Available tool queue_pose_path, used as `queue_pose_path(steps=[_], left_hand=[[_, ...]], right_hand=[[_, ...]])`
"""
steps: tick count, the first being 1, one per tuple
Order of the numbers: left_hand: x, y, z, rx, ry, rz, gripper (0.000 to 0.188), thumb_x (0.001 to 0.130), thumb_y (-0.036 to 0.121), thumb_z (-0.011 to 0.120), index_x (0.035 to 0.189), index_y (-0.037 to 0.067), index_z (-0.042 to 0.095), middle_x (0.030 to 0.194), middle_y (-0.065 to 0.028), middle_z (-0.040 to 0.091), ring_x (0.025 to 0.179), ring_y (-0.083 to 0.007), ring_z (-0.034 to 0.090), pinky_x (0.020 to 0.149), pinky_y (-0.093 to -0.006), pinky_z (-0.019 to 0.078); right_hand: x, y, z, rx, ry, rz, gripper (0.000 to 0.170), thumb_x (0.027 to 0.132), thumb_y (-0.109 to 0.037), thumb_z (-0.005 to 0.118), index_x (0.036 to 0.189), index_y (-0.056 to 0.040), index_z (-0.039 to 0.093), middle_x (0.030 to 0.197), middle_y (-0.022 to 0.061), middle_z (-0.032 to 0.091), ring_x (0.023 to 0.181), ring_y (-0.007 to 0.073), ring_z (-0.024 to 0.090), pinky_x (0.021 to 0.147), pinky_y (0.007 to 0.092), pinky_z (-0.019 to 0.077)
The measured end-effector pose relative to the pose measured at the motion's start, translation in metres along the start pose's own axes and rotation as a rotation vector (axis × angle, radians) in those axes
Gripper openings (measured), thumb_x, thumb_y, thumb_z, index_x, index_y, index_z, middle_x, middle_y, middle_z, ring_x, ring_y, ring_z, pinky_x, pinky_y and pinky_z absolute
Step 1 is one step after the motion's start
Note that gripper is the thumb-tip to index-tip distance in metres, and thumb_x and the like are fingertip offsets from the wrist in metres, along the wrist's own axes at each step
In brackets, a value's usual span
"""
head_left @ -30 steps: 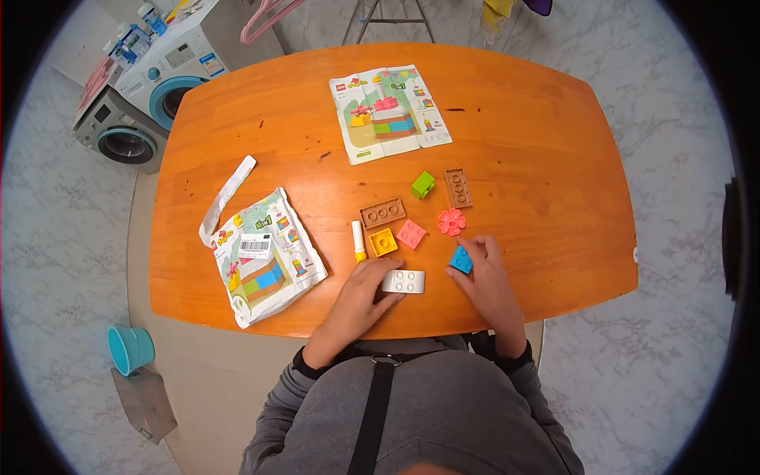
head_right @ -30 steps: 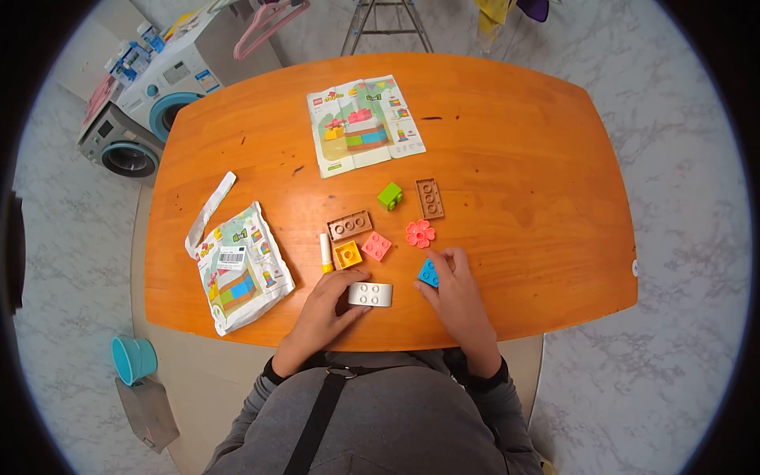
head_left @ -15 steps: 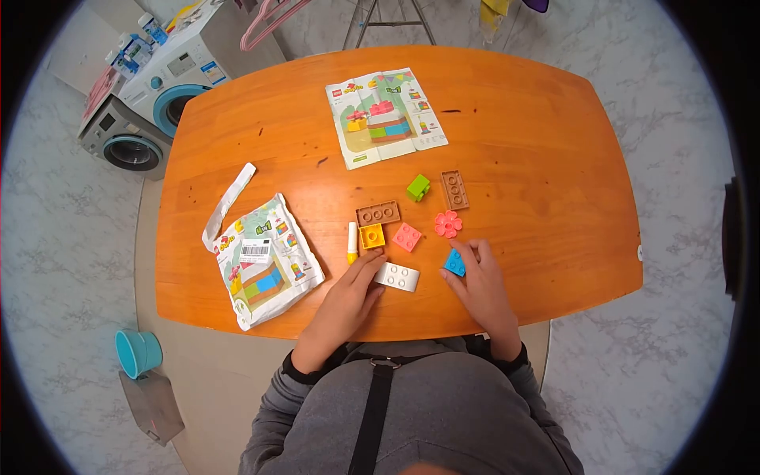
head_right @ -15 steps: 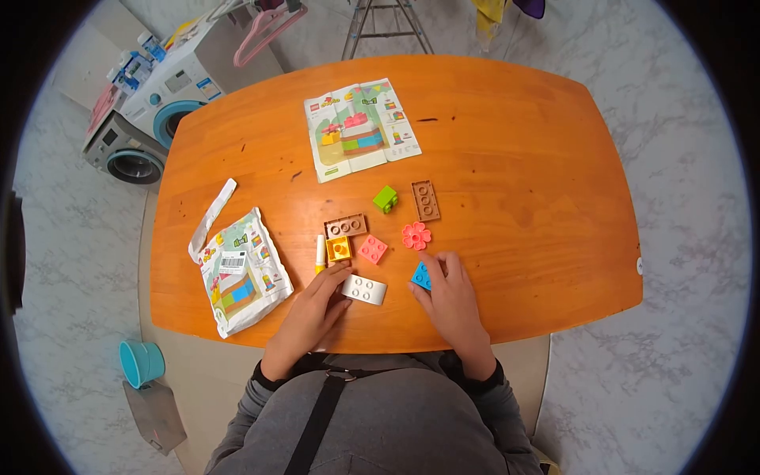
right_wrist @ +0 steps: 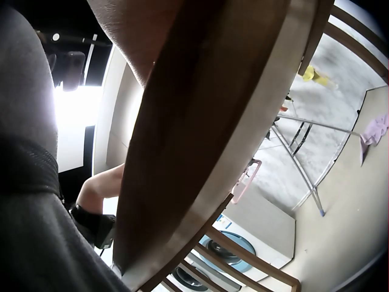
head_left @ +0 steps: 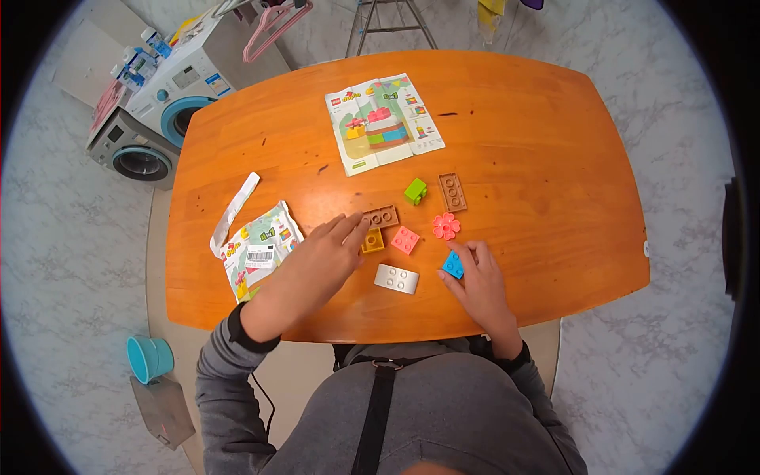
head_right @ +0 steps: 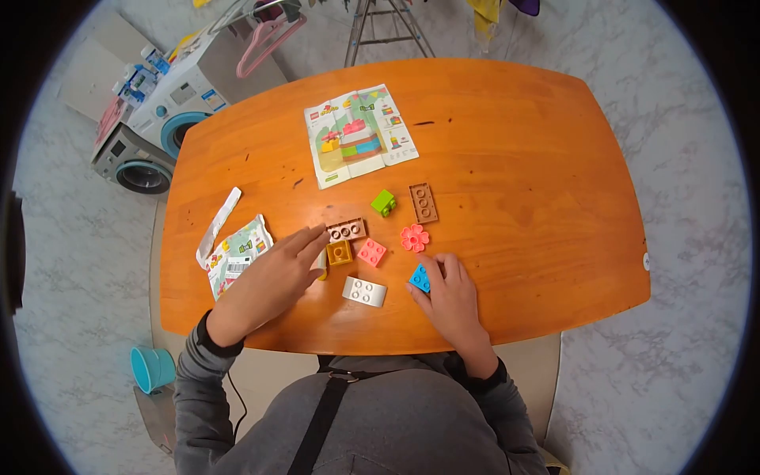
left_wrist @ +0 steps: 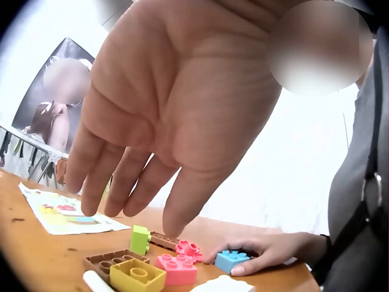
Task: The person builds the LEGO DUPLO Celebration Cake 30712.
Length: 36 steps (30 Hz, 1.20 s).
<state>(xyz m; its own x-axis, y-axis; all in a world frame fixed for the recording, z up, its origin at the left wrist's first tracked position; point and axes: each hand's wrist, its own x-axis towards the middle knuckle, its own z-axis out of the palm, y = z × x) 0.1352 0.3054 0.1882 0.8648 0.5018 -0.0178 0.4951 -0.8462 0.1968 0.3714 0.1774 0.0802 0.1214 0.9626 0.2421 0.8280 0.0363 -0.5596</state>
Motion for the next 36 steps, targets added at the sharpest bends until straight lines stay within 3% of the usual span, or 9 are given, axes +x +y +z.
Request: queue_pose_path(steps=[4,7,14,17,23,28,30,32,36], left_hand=[[0.04,-0.022,0.032,0.247,-0.166,0.004,0.04,0.082,0.014,0.065,0.115,-0.006,0.055,0.116,-0.0191,0.055,0.101,-0.0335,0.056,0.087,-0.0369,0.0482],[0.059,-0.022,0.048,0.315,-0.101,0.061,0.03,0.079,0.015,0.067,0.102,-0.003,0.06,0.1,-0.0152,0.057,0.088,-0.0306,0.055,0.081,-0.0355,0.0485],[0.071,-0.032,0.071,0.259,-0.041,0.004,0.021,0.076,0.013,0.068,0.092,0.0,0.061,0.09,-0.0115,0.057,0.085,-0.0284,0.055,0.075,-0.0333,0.049],[0.07,-0.028,0.064,0.221,0.003,0.011,0.035,0.066,0.012,0.076,0.094,-0.002,0.059,0.092,-0.0136,0.057,0.089,-0.0281,0.058,0.072,-0.0325,0.0538],[0.039,-0.003,0.007,-0.262,0.073,-0.153,0.031,0.073,0.011,0.071,0.098,0.0,0.055,0.085,-0.0144,0.058,0.082,-0.0306,0.062,0.073,-0.0368,0.0514],[-0.005,0.021,-0.014,-0.554,0.203,-0.127,0.04,0.074,0.012,0.076,0.106,0.001,0.056,0.095,-0.0123,0.063,0.084,-0.0267,0.064,0.075,-0.031,0.052],[-0.018,0.028,-0.009,-0.631,0.139,-0.174,0.041,0.075,0.014,0.079,0.108,0.002,0.056,0.1,-0.0111,0.064,0.091,-0.0234,0.065,0.079,-0.0312,0.0525],[-0.028,0.037,0.004,-0.925,0.069,-0.232,0.041,0.076,0.013,0.079,0.109,0.001,0.057,0.105,-0.01,0.064,0.097,-0.0208,0.065,0.086,-0.0324,0.052],[-0.052,0.039,0.057,-1.478,-0.106,-0.413,0.041,0.08,0.004,0.075,0.115,0.001,0.053,0.117,-0.009,0.06,0.11,-0.0197,0.06,0.095,-0.0331,0.0499]], right_hand=[[0.001,0.0,-0.002,0.015,0.032,0.006,0.043,0.079,-0.023,0.072,0.115,-0.0049,0.058,0.099,0.0126,0.05,0.093,0.0301,0.054,0.077,0.0394,0.047],[0.001,0.0,-0.002,0.028,0.042,0.014,0.043,0.078,-0.024,0.073,0.114,-0.006,0.059,0.098,0.0112,0.051,0.091,0.0285,0.055,0.076,0.0388,0.0476],[0.001,0.002,0.0,0.041,0.07,0.02,0.041,0.077,-0.026,0.074,0.111,-0.0084,0.06,0.096,0.0092,0.052,0.087,0.0268,0.057,0.073,0.0378,0.0485],[0.002,0.002,0.001,0.051,0.078,0.023,0.041,0.076,-0.026,0.074,0.111,-0.0087,0.061,0.095,0.0087,0.052,0.086,0.0266,0.057,0.072,0.0376,0.0486],[0.002,0.001,0.0,0.041,0.071,0.032,0.04,0.076,-0.026,0.075,0.11,-0.009,0.061,0.095,0.0084,0.052,0.087,0.0262,0.057,0.072,0.0371,0.0484],[0.002,0.002,-0.001,0.069,0.057,0.016,0.041,0.077,-0.027,0.075,0.11,-0.0083,0.061,0.097,0.0085,0.053,0.086,0.0264,0.057,0.072,0.0367,0.0483],[0.002,-0.004,-0.004,0.091,0.045,0.003,0.041,0.078,-0.028,0.075,0.11,-0.0077,0.061,0.098,0.0087,0.053,0.085,0.0267,0.058,0.072,0.0366,0.0483],[0.002,-0.019,-0.015,0.439,-0.11,0.156,0.042,0.08,-0.03,0.074,0.112,-0.0062,0.06,0.096,0.0104,0.055,0.085,0.0276,0.059,0.076,0.0357,0.0489],[0.0,-0.028,-0.023,0.485,-0.407,0.003,0.043,0.083,-0.031,0.072,0.115,-0.0055,0.059,0.096,0.0135,0.059,0.086,0.0297,0.061,0.079,0.036,0.0496]])
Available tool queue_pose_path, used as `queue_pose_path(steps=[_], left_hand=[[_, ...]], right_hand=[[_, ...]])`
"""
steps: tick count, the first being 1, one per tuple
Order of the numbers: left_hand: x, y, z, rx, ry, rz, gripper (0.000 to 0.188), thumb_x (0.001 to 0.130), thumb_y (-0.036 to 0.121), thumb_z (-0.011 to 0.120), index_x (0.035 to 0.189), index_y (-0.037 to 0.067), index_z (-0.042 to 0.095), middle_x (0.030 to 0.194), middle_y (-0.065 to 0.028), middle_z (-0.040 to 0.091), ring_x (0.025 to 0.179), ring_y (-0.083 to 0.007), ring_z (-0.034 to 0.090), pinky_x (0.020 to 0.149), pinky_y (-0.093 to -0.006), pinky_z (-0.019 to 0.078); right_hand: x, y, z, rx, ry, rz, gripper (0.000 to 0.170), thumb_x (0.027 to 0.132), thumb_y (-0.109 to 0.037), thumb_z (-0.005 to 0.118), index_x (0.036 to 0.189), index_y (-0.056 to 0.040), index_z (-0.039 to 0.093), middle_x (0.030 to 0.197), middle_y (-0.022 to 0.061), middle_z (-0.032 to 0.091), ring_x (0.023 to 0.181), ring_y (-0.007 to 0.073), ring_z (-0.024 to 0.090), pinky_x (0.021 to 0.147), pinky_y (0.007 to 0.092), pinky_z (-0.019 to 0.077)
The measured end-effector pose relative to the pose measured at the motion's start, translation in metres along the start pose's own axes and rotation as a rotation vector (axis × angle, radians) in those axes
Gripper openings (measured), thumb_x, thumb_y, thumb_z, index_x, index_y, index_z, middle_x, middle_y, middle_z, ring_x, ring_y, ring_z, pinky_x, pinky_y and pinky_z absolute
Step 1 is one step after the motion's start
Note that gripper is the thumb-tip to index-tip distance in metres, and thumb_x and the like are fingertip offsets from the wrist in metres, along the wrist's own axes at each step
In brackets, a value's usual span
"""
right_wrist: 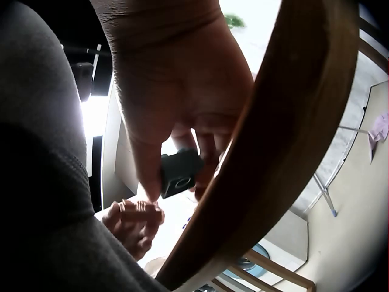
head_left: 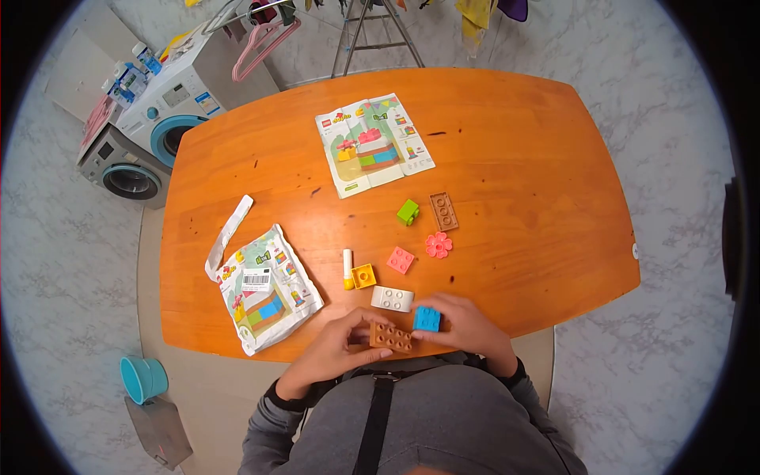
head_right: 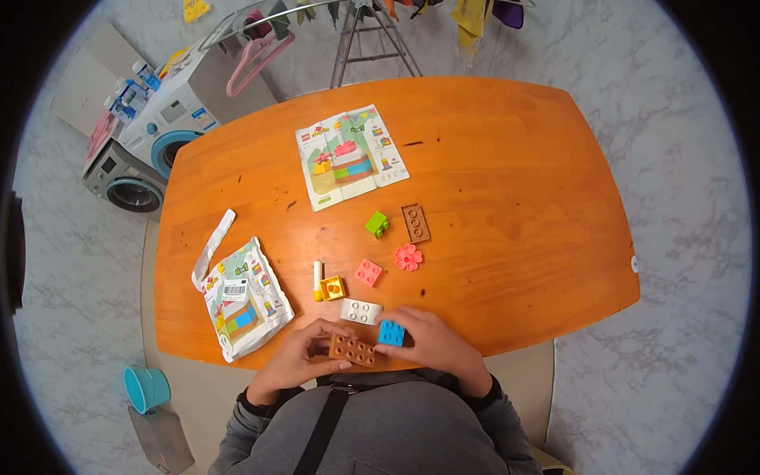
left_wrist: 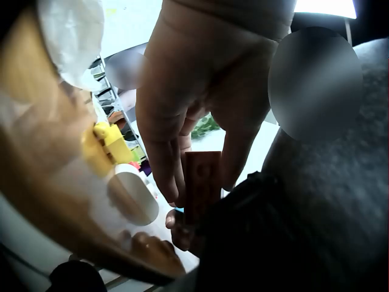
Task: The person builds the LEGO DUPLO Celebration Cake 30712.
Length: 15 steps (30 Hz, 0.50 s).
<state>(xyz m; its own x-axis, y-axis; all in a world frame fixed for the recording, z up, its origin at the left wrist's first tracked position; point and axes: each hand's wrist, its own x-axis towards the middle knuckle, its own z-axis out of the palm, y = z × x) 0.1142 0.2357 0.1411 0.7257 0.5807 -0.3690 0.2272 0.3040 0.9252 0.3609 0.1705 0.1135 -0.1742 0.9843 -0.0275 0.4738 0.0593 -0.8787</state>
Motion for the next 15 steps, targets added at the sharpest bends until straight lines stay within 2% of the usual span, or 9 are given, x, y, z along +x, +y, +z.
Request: queue_pose_path(steps=[2,4,6,7,9,10,12,13,15], left_hand=[[-0.003,-0.026,-0.003,-0.026,-0.022,0.027,0.042,0.08,0.001,0.073,0.116,0.002,0.051,0.119,-0.0094,0.059,0.111,-0.0186,0.059,0.093,-0.0318,0.0508],[-0.002,-0.042,-0.006,-0.054,-0.038,0.046,0.043,0.08,-0.001,0.071,0.118,0.003,0.049,0.121,-0.0097,0.058,0.112,-0.0174,0.058,0.092,-0.0304,0.0516],[0.001,-0.052,-0.006,-0.034,-0.024,0.094,0.041,0.08,-0.004,0.071,0.115,0.002,0.051,0.122,-0.011,0.058,0.111,-0.018,0.058,0.093,-0.0306,0.0514],[0.002,-0.05,-0.004,-0.038,-0.022,0.099,0.041,0.08,-0.004,0.071,0.115,0.002,0.051,0.122,-0.011,0.058,0.111,-0.018,0.058,0.093,-0.0306,0.0514],[0.007,-0.043,-0.001,0.077,0.056,0.102,0.039,0.078,-0.003,0.072,0.111,0.003,0.054,0.119,-0.0093,0.061,0.112,-0.0187,0.059,0.096,-0.0327,0.0496],[0.011,-0.041,0.001,0.075,0.058,0.106,0.039,0.078,-0.003,0.072,0.111,0.003,0.054,0.119,-0.0093,0.061,0.112,-0.0187,0.059,0.096,-0.0327,0.0496],[0.018,-0.039,0.004,0.297,0.132,0.176,0.036,0.076,0.001,0.075,0.107,0.003,0.057,0.113,-0.0104,0.064,0.106,-0.0188,0.062,0.091,-0.0305,0.051],[0.022,-0.037,0.005,0.295,0.132,0.18,0.036,0.076,0.001,0.075,0.107,0.003,0.057,0.113,-0.0104,0.064,0.106,-0.0188,0.062,0.091,-0.0305,0.051],[0.028,-0.034,0.007,0.561,0.232,0.405,0.035,0.075,0.006,0.076,0.106,0.005,0.059,0.103,-0.0112,0.065,0.094,-0.0252,0.063,0.077,-0.0327,0.0515]], right_hand=[[-0.002,0.005,0.006,0.008,-0.215,-0.028,0.043,0.084,-0.031,0.07,0.116,-0.0055,0.059,0.099,0.0166,0.061,0.089,0.0319,0.061,0.081,0.0379,0.0494],[0.003,0.004,0.005,-0.012,-0.244,-0.016,0.046,0.084,-0.033,0.069,0.119,-0.0052,0.057,0.104,0.0182,0.062,0.092,0.0342,0.061,0.083,0.0399,0.0487],[0.01,-0.008,0.001,0.021,-0.211,0.125,0.048,0.086,-0.033,0.068,0.123,-0.0057,0.055,0.109,0.0178,0.061,0.097,0.034,0.06,0.086,0.0394,0.0475],[0.012,-0.005,0.005,0.016,-0.214,0.124,0.048,0.086,-0.033,0.068,0.123,-0.0057,0.055,0.109,0.0178,0.061,0.097,0.034,0.06,0.086,0.0394,0.0475],[0.013,0.002,0.014,-0.108,0.01,0.005,0.049,0.084,-0.03,0.071,0.123,-0.0055,0.055,0.111,0.015,0.062,0.1,0.0296,0.061,0.085,0.0378,0.0478],[0.014,0.001,0.016,-0.113,0.008,0.003,0.049,0.084,-0.03,0.071,0.123,-0.0055,0.055,0.111,0.015,0.062,0.1,0.0296,0.061,0.085,0.0378,0.0478],[0.016,-0.002,0.018,-0.023,0.126,-0.082,0.048,0.084,-0.026,0.071,0.123,-0.0045,0.052,0.112,0.0142,0.062,0.103,0.0301,0.059,0.089,0.0381,0.0462],[0.015,-0.004,0.018,-0.027,0.126,-0.082,0.048,0.084,-0.026,0.071,0.123,-0.0045,0.052,0.112,0.0142,0.062,0.103,0.0301,0.059,0.089,0.0381,0.0462],[0.014,-0.008,0.016,0.012,0.003,0.006,0.046,0.083,-0.023,0.072,0.119,-0.0033,0.052,0.111,0.0144,0.06,0.103,0.0318,0.057,0.09,0.0388,0.0452]])
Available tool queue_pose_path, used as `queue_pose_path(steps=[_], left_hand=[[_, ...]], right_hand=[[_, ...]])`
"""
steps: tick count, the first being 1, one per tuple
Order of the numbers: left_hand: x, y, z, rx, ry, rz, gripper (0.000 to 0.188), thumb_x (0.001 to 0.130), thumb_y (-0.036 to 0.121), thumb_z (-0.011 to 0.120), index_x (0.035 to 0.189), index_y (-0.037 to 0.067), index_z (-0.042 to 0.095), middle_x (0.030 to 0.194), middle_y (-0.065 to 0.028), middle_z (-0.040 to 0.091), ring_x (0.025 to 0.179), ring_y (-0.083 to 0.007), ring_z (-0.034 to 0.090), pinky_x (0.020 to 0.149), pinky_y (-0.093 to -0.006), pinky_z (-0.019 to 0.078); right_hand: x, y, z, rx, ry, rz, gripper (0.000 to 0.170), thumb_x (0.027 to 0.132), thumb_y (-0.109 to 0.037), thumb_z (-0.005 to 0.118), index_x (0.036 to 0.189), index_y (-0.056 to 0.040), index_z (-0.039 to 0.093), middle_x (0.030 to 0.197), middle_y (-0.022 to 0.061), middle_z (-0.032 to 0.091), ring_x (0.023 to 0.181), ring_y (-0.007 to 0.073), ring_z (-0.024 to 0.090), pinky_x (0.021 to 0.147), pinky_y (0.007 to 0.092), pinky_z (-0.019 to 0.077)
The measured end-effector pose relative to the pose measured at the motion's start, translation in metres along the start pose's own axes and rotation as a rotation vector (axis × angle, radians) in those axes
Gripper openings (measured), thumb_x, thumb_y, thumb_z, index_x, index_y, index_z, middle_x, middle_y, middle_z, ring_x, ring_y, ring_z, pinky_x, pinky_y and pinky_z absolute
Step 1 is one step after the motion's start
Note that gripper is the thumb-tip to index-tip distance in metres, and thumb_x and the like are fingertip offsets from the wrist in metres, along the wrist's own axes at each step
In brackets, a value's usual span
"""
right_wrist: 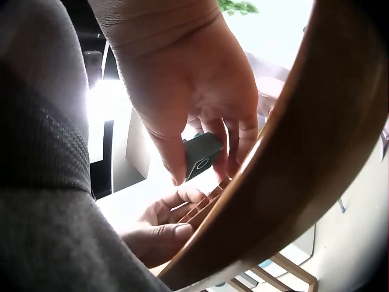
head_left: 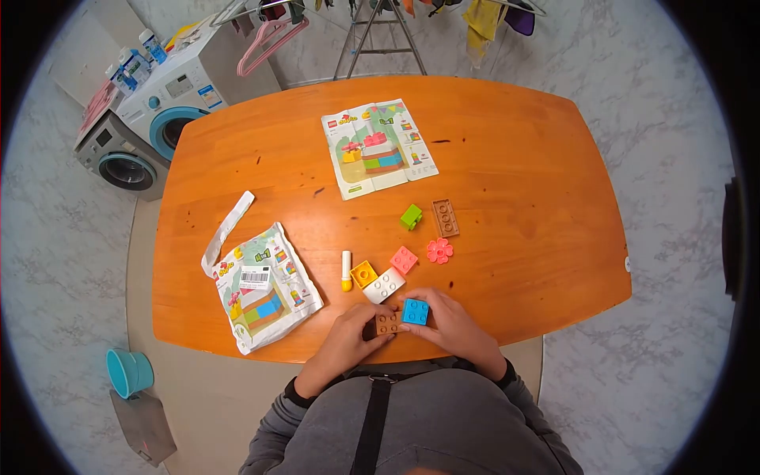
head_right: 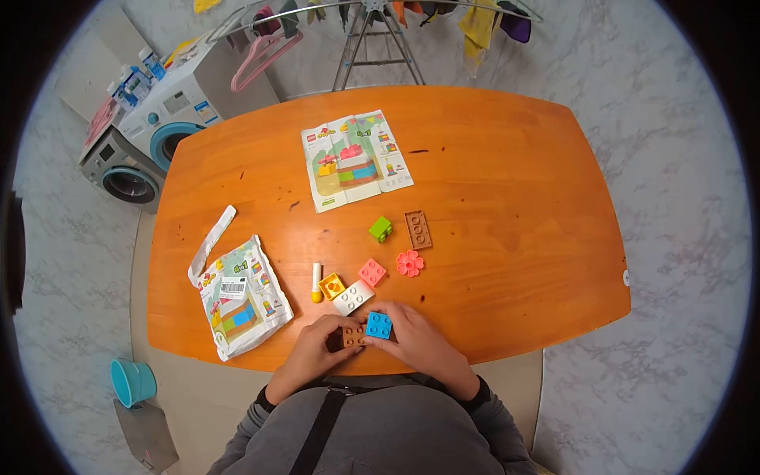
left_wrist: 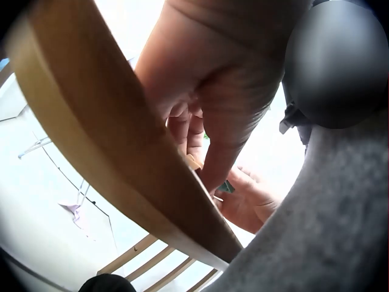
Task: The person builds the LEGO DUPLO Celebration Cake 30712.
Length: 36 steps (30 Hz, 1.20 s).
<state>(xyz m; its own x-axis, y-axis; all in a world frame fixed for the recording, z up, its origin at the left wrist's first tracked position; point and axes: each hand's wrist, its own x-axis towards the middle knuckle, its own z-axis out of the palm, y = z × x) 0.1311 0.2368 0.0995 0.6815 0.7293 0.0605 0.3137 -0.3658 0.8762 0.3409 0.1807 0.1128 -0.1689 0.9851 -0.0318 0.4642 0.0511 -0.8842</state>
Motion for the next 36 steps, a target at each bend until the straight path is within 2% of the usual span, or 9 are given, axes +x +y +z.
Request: queue_pose_path(steps=[1,3,6,12,16,18,25,27,36], left_hand=[[0.002,-0.001,0.001,-0.004,-0.001,0.004,0.035,0.075,0.006,0.076,0.106,0.005,0.059,0.103,-0.0112,0.065,0.094,-0.0252,0.063,0.077,-0.0327,0.0515],[0.004,-0.003,0.004,0.034,0.029,0.027,0.037,0.073,0.008,0.077,0.106,0.005,0.06,0.099,-0.0119,0.064,0.088,-0.0281,0.061,0.073,-0.0345,0.0506],[0.003,-0.007,0.008,-0.02,0.047,-0.073,0.039,0.072,0.008,0.078,0.108,0.006,0.061,0.097,-0.0108,0.064,0.085,-0.0273,0.059,0.074,-0.0347,0.0502],[0.002,-0.01,0.009,0.124,0.15,0.07,0.053,0.07,0.008,0.079,0.119,0.006,0.059,0.105,-0.0116,0.06,0.1,-0.0271,0.054,0.079,-0.0338,0.0495],[0.002,-0.016,0.009,0.091,0.082,0.069,0.061,0.069,0.006,0.079,0.125,0.007,0.056,0.108,-0.0127,0.057,0.104,-0.0277,0.052,0.083,-0.0336,0.0487],[-0.001,-0.021,0.011,0.046,0.05,-0.006,0.065,0.065,0.008,0.081,0.125,0.008,0.056,0.118,-0.0062,0.061,0.107,-0.0268,0.051,0.09,-0.0356,0.0461],[0.001,-0.017,0.003,0.026,0.027,0.027,0.063,0.066,0.008,0.081,0.124,0.006,0.057,0.116,-0.0086,0.062,0.108,-0.0274,0.052,0.093,-0.0356,0.0456],[0.001,-0.016,-0.002,0.054,0.048,0.14,0.058,0.07,0.006,0.079,0.123,0.003,0.056,0.115,-0.0127,0.061,0.107,-0.0298,0.055,0.09,-0.0365,0.0481],[-0.001,-0.023,0.0,0.057,0.1,0.096,0.057,0.065,0.008,0.083,0.117,0.004,0.059,0.111,-0.0107,0.065,0.103,-0.027,0.06,0.088,-0.0354,0.0487]], right_hand=[[0.001,0.0,0.001,-0.005,0.002,0.002,0.046,0.083,-0.023,0.072,0.119,-0.0033,0.052,0.111,0.0144,0.06,0.103,0.0318,0.057,0.09,0.0388,0.0452],[0.004,0.0,0.005,-0.167,-0.021,-0.196,0.04,0.083,-0.02,0.07,0.114,-0.0038,0.051,0.107,0.0146,0.056,0.1,0.0334,0.055,0.085,0.0408,0.0455],[0.006,0.001,0.008,-0.214,0.016,-0.225,0.04,0.081,-0.017,0.07,0.114,-0.0039,0.052,0.108,0.0146,0.055,0.099,0.033,0.055,0.085,0.0402,0.0456],[0.005,-0.001,0.01,-0.204,-0.007,-0.176,0.039,0.079,-0.017,0.071,0.113,-0.0037,0.055,0.102,0.0134,0.056,0.095,0.0322,0.056,0.085,0.0406,0.0453],[0.004,0.003,0.014,-0.246,-0.01,-0.234,0.038,0.079,-0.015,0.073,0.112,-0.0038,0.058,0.102,0.0126,0.058,0.096,0.032,0.057,0.084,0.0392,0.046],[0.005,0.003,0.015,-0.241,-0.003,-0.209,0.039,0.078,-0.015,0.073,0.112,-0.0038,0.058,0.101,0.0126,0.059,0.096,0.0315,0.057,0.084,0.0389,0.0462],[0.006,0.003,0.017,-0.22,0.012,-0.181,0.04,0.078,-0.015,0.073,0.113,-0.0028,0.058,0.104,0.0127,0.058,0.098,0.0312,0.055,0.086,0.0388,0.0451],[0.007,0.003,0.016,-0.214,-0.018,-0.179,0.042,0.078,-0.015,0.073,0.114,-0.0024,0.057,0.105,0.013,0.057,0.1,0.0312,0.054,0.088,0.0386,0.0442],[0.01,-0.005,0.017,-0.256,0.016,-0.192,0.038,0.074,-0.013,0.073,0.107,-0.0028,0.058,0.098,0.0119,0.056,0.093,0.0314,0.054,0.082,0.0397,0.0448]])
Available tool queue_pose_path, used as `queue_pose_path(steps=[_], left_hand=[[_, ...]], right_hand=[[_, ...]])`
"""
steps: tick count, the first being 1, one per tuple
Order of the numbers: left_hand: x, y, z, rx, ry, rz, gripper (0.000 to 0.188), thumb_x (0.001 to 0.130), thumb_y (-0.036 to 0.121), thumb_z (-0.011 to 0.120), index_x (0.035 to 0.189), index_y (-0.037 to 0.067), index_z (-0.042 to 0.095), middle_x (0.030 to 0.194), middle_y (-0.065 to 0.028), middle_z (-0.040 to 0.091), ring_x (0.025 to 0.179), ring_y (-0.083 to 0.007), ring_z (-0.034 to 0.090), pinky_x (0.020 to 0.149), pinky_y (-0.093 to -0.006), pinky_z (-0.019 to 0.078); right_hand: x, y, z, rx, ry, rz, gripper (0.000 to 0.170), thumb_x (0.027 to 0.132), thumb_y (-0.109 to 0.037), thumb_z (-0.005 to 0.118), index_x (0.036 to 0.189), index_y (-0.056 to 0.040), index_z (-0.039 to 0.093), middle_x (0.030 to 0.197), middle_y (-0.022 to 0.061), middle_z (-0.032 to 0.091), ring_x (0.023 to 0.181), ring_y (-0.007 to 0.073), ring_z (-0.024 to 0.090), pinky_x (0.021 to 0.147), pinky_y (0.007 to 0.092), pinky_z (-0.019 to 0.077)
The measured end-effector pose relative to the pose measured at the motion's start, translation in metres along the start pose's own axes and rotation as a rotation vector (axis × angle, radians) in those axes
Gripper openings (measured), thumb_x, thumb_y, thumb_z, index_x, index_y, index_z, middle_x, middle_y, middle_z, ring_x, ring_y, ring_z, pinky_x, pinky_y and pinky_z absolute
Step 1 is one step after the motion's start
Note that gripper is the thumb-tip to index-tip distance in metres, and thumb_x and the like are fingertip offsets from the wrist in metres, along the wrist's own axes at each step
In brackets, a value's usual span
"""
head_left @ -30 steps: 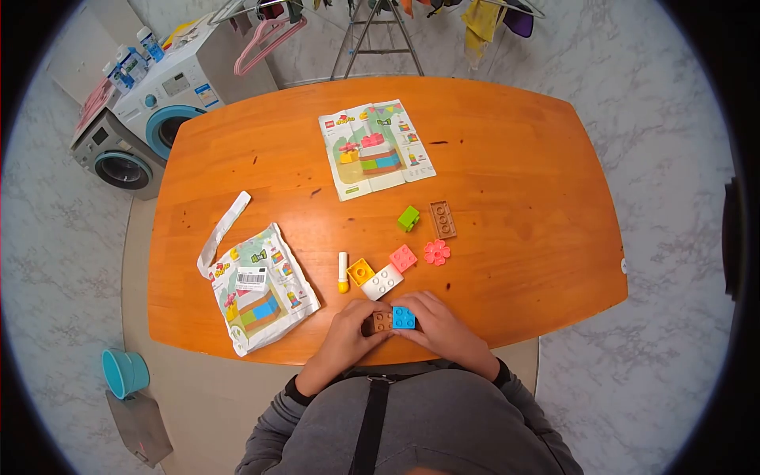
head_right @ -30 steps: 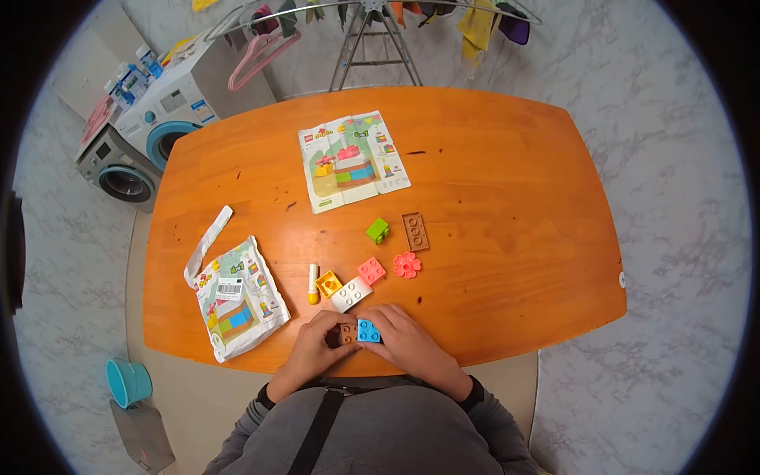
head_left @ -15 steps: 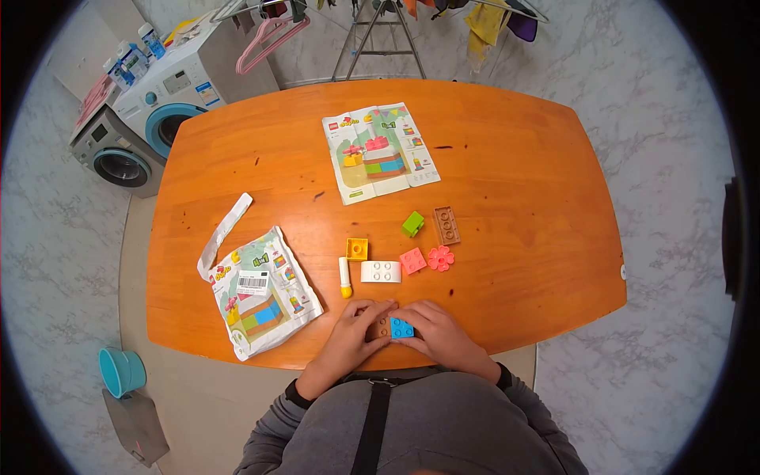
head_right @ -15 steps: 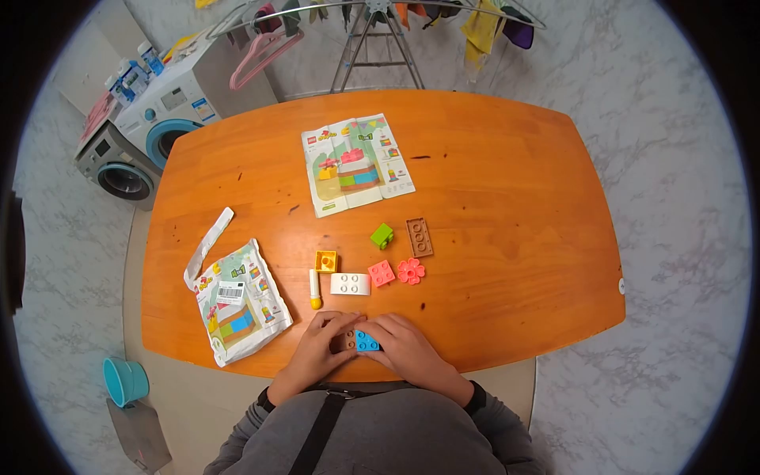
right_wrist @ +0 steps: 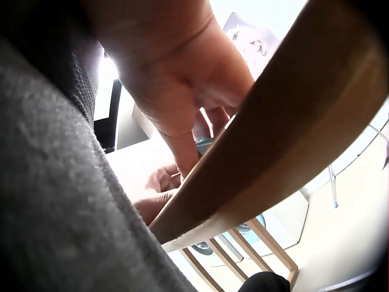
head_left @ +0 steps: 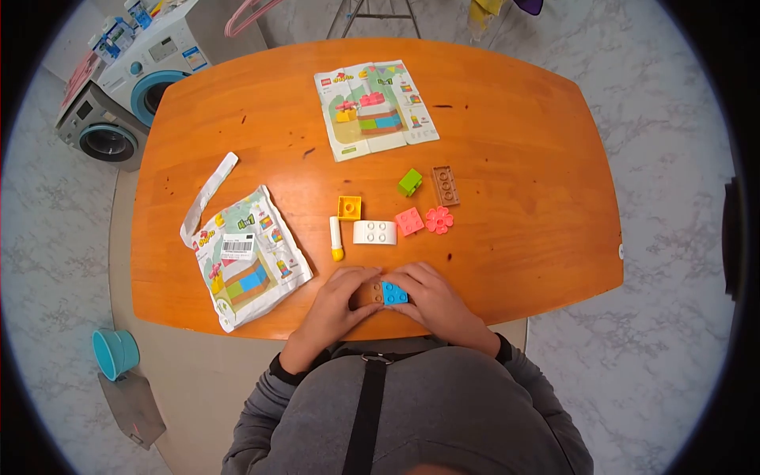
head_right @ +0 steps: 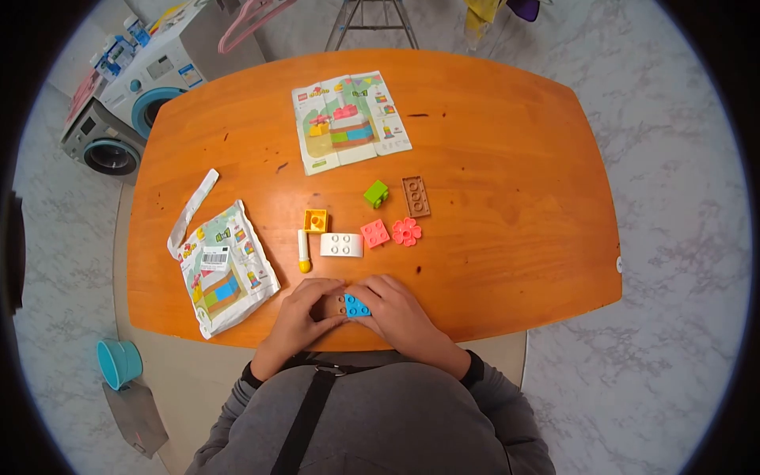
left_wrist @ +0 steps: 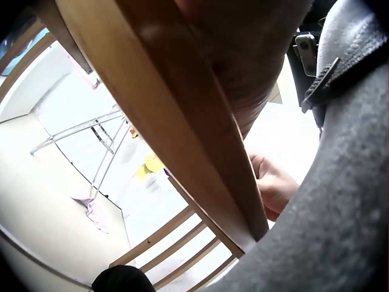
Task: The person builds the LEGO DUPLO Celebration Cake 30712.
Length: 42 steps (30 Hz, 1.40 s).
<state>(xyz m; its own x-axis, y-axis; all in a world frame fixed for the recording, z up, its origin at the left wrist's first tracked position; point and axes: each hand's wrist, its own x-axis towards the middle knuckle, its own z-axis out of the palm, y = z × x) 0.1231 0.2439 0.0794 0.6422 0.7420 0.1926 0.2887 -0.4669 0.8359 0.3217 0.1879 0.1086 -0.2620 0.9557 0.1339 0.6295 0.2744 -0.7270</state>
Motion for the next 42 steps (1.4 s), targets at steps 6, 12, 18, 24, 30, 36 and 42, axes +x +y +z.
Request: queue_pose_path(steps=[6,12,18,24,30,36,42], left_hand=[[-0.001,-0.002,0.001,-0.003,0.02,0.02,0.058,0.064,0.007,0.083,0.117,0.003,0.06,0.11,-0.0109,0.065,0.103,-0.0275,0.06,0.089,-0.0353,0.0483],[-0.001,-0.002,0.002,0.009,0.018,0.043,0.056,0.064,0.008,0.082,0.116,0.003,0.06,0.111,-0.0109,0.065,0.103,-0.0289,0.059,0.089,-0.0365,0.0479],[-0.001,0.001,0.002,0.047,0.004,0.078,0.047,0.071,0.008,0.078,0.114,0.003,0.06,0.111,-0.0118,0.064,0.105,-0.0306,0.058,0.09,-0.0382,0.0479],[0.0,0.003,0.001,0.046,0.017,0.112,0.041,0.073,0.008,0.076,0.11,0.003,0.06,0.109,-0.01,0.064,0.105,-0.0299,0.058,0.089,-0.0382,0.0484],[0.001,0.003,0.001,0.042,0.014,0.105,0.04,0.073,0.009,0.076,0.11,0.003,0.061,0.107,-0.0104,0.064,0.103,-0.0295,0.059,0.088,-0.0375,0.049],[0.001,0.003,0.002,0.033,0.042,0.112,0.04,0.07,0.009,0.079,0.106,0.004,0.063,0.105,-0.0103,0.066,0.102,-0.0291,0.06,0.088,-0.0376,0.0486],[0.001,0.002,0.0,0.036,0.013,0.118,0.038,0.074,0.01,0.076,0.108,0.003,0.061,0.106,-0.0105,0.065,0.102,-0.0293,0.059,0.088,-0.0376,0.0493]], right_hand=[[0.0,0.002,0.002,-0.016,-0.007,0.013,0.039,0.073,-0.013,0.074,0.108,-0.0041,0.059,0.098,0.0108,0.056,0.092,0.0307,0.053,0.082,0.0394,0.0447],[-0.001,0.007,0.003,0.013,-0.041,0.053,0.041,0.074,-0.013,0.074,0.111,-0.0046,0.058,0.102,0.0107,0.056,0.095,0.031,0.051,0.084,0.0386,0.0437],[-0.006,0.011,0.005,0.044,-0.005,0.045,0.042,0.075,-0.014,0.074,0.112,-0.0041,0.057,0.107,0.0111,0.054,0.099,0.0314,0.051,0.087,0.0395,0.0428],[-0.018,0.012,-0.01,0.016,-0.009,0.077,0.046,0.076,-0.013,0.073,0.118,-0.0031,0.056,0.112,0.0122,0.054,0.105,0.0312,0.051,0.091,0.038,0.0439],[-0.019,0.017,-0.047,-0.155,-0.039,0.053,0.042,0.077,-0.014,0.072,0.115,-0.0019,0.058,0.113,0.0129,0.056,0.104,0.0316,0.055,0.089,0.0382,0.046],[0.003,0.023,-0.089,-0.357,-0.039,0.032,0.037,0.081,-0.016,0.069,0.113,-0.0017,0.058,0.109,0.0132,0.057,0.102,0.0316,0.056,0.088,0.0388,0.0468],[0.042,0.033,-0.097,-0.374,0.033,0.029,0.035,0.083,-0.018,0.067,0.112,-0.0002,0.058,0.106,0.016,0.058,0.098,0.0342,0.057,0.084,0.0399,0.0482]])
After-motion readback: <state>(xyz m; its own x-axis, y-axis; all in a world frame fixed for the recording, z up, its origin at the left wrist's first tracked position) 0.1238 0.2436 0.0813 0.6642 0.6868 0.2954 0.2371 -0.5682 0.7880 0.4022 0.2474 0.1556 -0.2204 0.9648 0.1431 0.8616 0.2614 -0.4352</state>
